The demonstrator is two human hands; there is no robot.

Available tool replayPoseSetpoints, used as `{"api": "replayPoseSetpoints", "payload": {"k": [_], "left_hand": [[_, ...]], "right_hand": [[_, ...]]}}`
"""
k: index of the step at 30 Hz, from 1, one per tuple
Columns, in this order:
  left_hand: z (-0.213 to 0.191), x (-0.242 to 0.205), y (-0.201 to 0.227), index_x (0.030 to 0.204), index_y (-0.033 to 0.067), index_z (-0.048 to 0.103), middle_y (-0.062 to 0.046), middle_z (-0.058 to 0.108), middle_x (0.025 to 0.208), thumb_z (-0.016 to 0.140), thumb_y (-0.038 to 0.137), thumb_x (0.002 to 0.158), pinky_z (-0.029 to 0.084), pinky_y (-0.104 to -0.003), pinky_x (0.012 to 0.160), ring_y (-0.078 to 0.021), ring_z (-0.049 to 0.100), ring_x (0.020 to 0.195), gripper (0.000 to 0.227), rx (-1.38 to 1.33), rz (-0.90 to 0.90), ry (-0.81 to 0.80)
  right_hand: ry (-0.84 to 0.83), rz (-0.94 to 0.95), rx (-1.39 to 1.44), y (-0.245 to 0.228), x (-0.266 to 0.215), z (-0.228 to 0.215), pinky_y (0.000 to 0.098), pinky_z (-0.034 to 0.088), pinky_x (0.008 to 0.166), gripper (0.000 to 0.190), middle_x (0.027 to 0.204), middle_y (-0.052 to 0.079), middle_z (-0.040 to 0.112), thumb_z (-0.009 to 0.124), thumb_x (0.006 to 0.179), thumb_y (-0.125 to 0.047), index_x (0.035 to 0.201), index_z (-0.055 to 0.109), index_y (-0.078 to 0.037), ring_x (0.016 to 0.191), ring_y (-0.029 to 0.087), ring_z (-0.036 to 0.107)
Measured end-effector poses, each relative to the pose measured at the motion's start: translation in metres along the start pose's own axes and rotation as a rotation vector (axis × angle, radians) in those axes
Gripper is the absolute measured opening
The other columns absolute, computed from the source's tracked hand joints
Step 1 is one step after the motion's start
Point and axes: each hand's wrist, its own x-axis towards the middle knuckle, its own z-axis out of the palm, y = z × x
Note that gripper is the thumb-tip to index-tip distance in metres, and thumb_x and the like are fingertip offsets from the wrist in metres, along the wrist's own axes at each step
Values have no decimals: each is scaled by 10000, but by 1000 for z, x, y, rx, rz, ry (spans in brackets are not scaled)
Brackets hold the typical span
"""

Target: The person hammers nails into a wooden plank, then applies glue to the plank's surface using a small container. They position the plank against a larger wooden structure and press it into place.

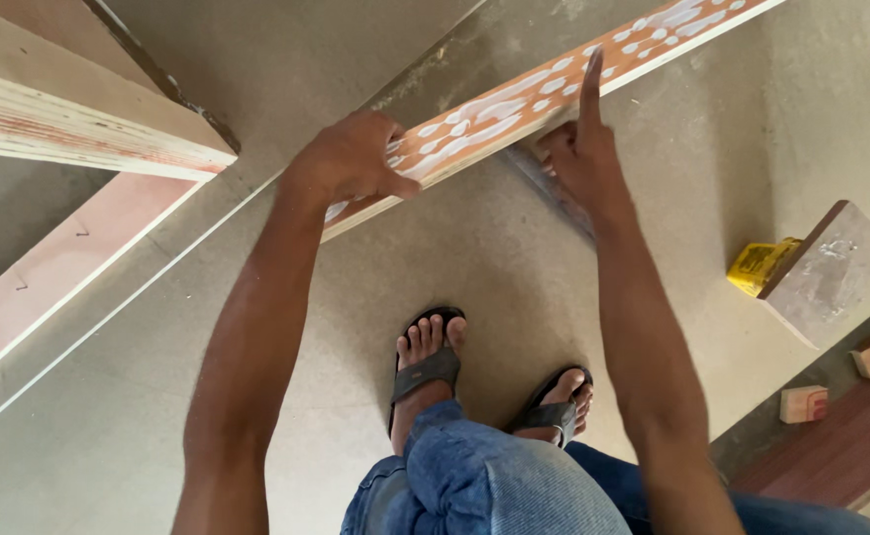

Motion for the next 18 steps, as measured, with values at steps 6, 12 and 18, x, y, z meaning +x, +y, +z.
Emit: {"api": "replayPoseSetpoints", "payload": {"k": [6, 12, 18], "left_hand": [[-3, -4, 7, 1182, 30, 722, -181, 711, 1142, 888, 430, 635, 526, -428, 941, -340, 677, 1085, 698, 12, 24, -8], [1, 4, -3, 1223, 40, 705, -184, 736, 1109, 862, 398, 618, 563, -407, 916, -327, 731, 1008, 720, -36, -30, -61], [7, 5, -9, 1117, 9, 734, -209, 719, 1076, 894, 399, 608, 539, -425, 895, -347, 694, 1008, 661, 17, 59, -11]], "right_hand": [[116, -85, -764, 21, 21, -1, 496, 530, 626, 1059, 827, 194, 707, 580, 929, 44, 1665, -161, -132, 714, 428, 666], [52, -108, -818, -2, -28, 14, 502, 542, 631, 1112, 1033, 203, 702, 622, 810, 20, 1655, -88, -111, 801, 411, 680], [26, -341, -1063, -21, -57, 6, 406, 558, 581, 1060, 1094, 131, 683, 685, 795, -96, 1667, 102, -246, 856, 292, 722]]}}
